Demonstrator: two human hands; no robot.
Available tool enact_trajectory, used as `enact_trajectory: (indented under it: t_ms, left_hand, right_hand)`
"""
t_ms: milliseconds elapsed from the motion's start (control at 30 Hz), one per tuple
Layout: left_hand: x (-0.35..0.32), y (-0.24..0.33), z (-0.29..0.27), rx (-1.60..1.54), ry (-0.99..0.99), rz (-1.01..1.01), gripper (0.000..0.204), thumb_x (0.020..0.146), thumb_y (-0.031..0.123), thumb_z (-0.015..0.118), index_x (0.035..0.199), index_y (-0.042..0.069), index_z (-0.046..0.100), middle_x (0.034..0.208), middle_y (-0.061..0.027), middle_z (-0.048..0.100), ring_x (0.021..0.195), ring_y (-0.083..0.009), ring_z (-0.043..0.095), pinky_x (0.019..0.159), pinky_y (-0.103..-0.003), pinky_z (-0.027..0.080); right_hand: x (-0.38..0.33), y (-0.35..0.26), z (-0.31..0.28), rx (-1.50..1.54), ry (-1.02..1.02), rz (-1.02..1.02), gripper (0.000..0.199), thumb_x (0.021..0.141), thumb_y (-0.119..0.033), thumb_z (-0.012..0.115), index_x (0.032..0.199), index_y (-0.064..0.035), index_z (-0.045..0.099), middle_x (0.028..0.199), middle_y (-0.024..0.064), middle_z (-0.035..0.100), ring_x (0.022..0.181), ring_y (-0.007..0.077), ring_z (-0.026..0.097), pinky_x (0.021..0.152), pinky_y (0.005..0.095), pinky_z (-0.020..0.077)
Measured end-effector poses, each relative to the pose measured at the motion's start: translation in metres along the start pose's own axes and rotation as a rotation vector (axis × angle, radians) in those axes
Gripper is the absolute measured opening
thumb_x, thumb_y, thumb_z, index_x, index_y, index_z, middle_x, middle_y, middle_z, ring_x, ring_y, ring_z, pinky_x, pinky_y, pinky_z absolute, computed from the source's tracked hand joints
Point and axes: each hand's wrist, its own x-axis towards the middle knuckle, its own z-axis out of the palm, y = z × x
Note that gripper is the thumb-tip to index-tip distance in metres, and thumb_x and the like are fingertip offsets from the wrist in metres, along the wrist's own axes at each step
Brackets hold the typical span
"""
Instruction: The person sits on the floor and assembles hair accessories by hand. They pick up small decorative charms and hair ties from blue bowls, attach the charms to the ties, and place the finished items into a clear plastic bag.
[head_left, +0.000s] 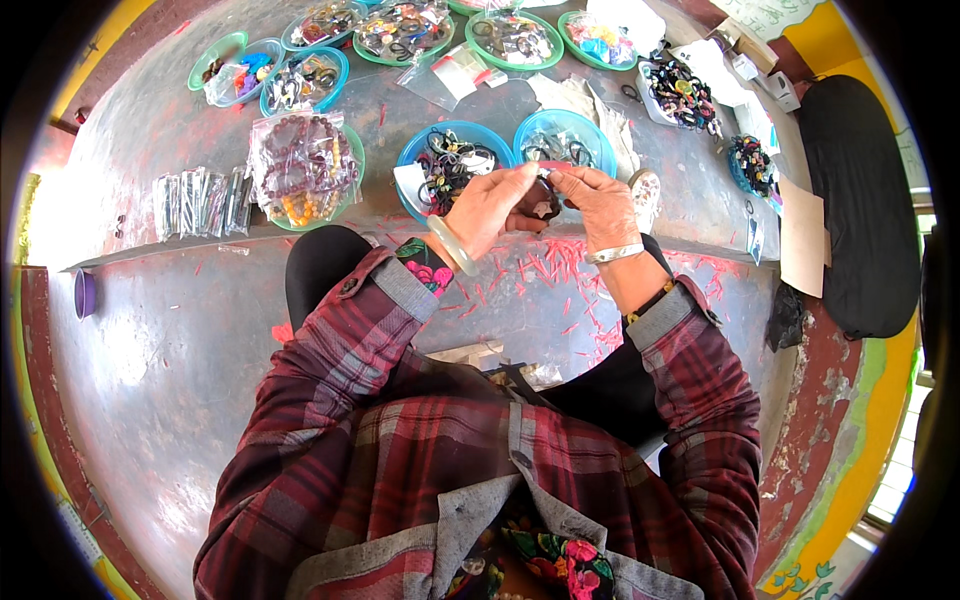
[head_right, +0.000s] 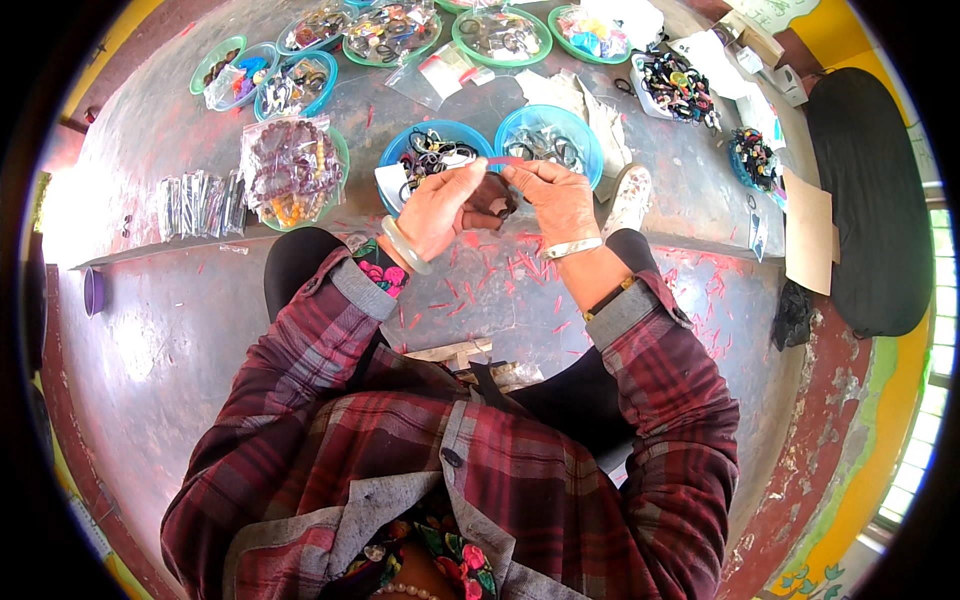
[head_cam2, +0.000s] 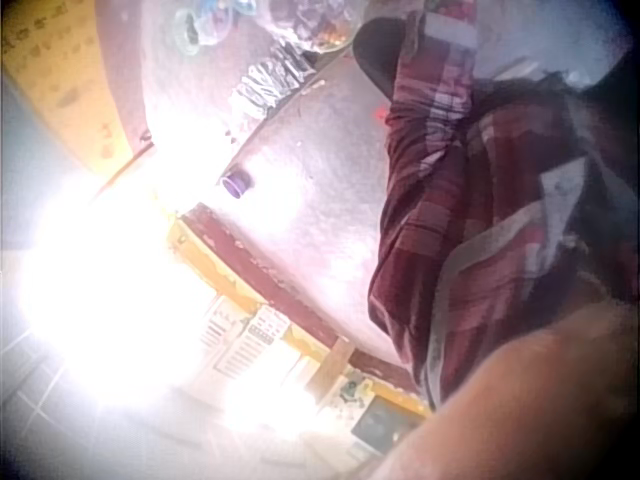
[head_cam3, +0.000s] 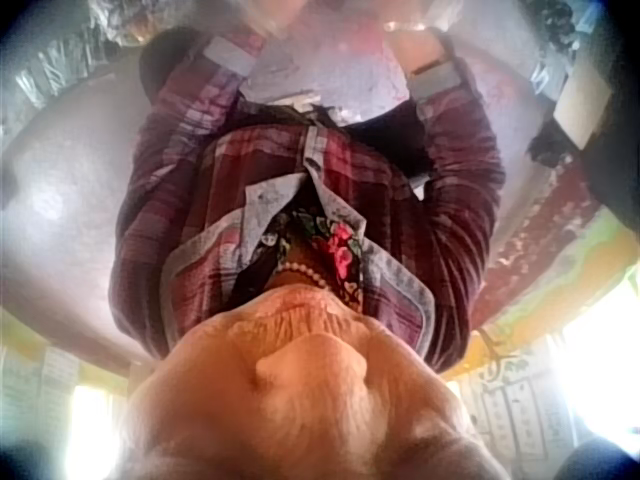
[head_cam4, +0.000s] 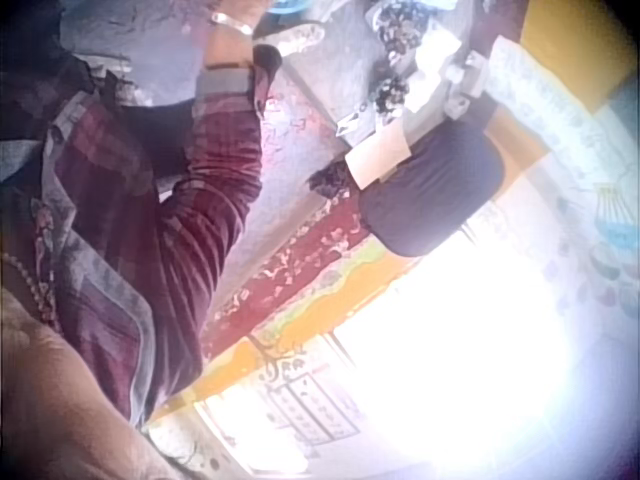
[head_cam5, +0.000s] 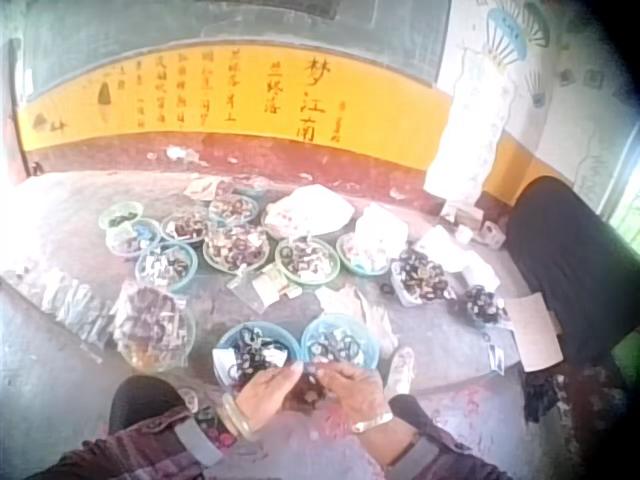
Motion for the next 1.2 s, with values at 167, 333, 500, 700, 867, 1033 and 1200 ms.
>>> enact_trajectory:
  t_ms: [167,333,500,700,867,1033,1200]
  left_hand:
    - [0.004,-0.004,0.0,0.045,0.035,0.062,0.028,0.093,0.022,0.048,0.106,0.0,0.056,0.09,-0.0082,0.061,0.08,-0.0158,0.061,0.07,-0.03,0.054]
    - [0.003,-0.002,-0.001,0.049,0.052,0.064,0.028,0.093,0.022,0.047,0.107,-0.001,0.055,0.09,-0.0081,0.061,0.081,-0.0157,0.061,0.07,-0.03,0.054]
    - [0.001,0.001,0.0,-0.011,0.063,0.073,0.027,0.093,0.022,0.046,0.104,-0.001,0.055,0.091,-0.0079,0.061,0.082,-0.0159,0.061,0.071,-0.029,0.053]
    - [0.002,0.001,-0.002,-0.052,0.077,0.116,0.029,0.093,0.024,0.046,0.102,-0.002,0.056,0.093,-0.0091,0.061,0.084,-0.0164,0.06,0.073,-0.028,0.052]
    - [0.001,0.002,-0.003,-0.049,0.05,0.112,0.026,0.093,0.022,0.045,0.103,-0.001,0.054,0.097,-0.0099,0.061,0.087,-0.0178,0.06,0.075,-0.029,0.052]
    - [0.002,0.001,-0.002,-0.097,0.093,0.125,0.029,0.093,0.024,0.045,0.103,-0.002,0.055,0.092,-0.0093,0.061,0.083,-0.0164,0.06,0.073,-0.028,0.052]
    - [0.002,0.003,-0.001,-0.105,0.115,0.128,0.029,0.093,0.024,0.045,0.103,-0.002,0.054,0.092,-0.0101,0.06,0.083,-0.0166,0.06,0.072,-0.028,0.052]
  right_hand:
    - [0.002,0.0,-0.001,-0.027,0.077,0.022,0.019,0.077,-0.018,0.07,0.087,-0.0019,0.069,0.075,-0.0006,0.061,0.064,0.0068,0.049,0.06,0.0223,0.0393]
    - [0.002,0.001,-0.001,-0.057,0.066,-0.014,0.019,0.079,-0.018,0.068,0.089,-0.0025,0.068,0.072,-0.0015,0.06,0.065,0.0065,0.049,0.059,0.0218,0.0388]
    - [0.0,-0.007,0.0,0.012,0.086,-0.031,0.019,0.081,-0.017,0.065,0.094,-0.0028,0.066,0.073,-0.0019,0.059,0.067,0.0065,0.049,0.06,0.0212,0.0392]
    - [0.0,-0.011,0.002,-0.083,0.032,0.015,0.018,0.08,-0.016,0.066,0.093,-0.003,0.065,0.076,-0.0025,0.059,0.066,0.0057,0.048,0.061,0.0205,0.0389]
    - [0.003,-0.002,-0.003,-0.083,-0.074,0.022,0.017,0.078,-0.016,0.068,0.087,-0.003,0.064,0.076,-0.0028,0.059,0.067,0.0057,0.048,0.061,0.0204,0.0385]
    - [0.0,-0.006,0.002,-0.044,0.018,0.056,0.015,0.077,-0.013,0.069,0.087,-0.0033,0.065,0.074,-0.003,0.059,0.065,0.0057,0.047,0.06,0.0205,0.0376]
    - [0.0,-0.004,-0.001,-0.052,-0.016,0.029,0.013,0.078,-0.014,0.069,0.084,-0.0035,0.066,0.072,-0.0031,0.059,0.064,0.0056,0.047,0.059,0.0207,0.0374]
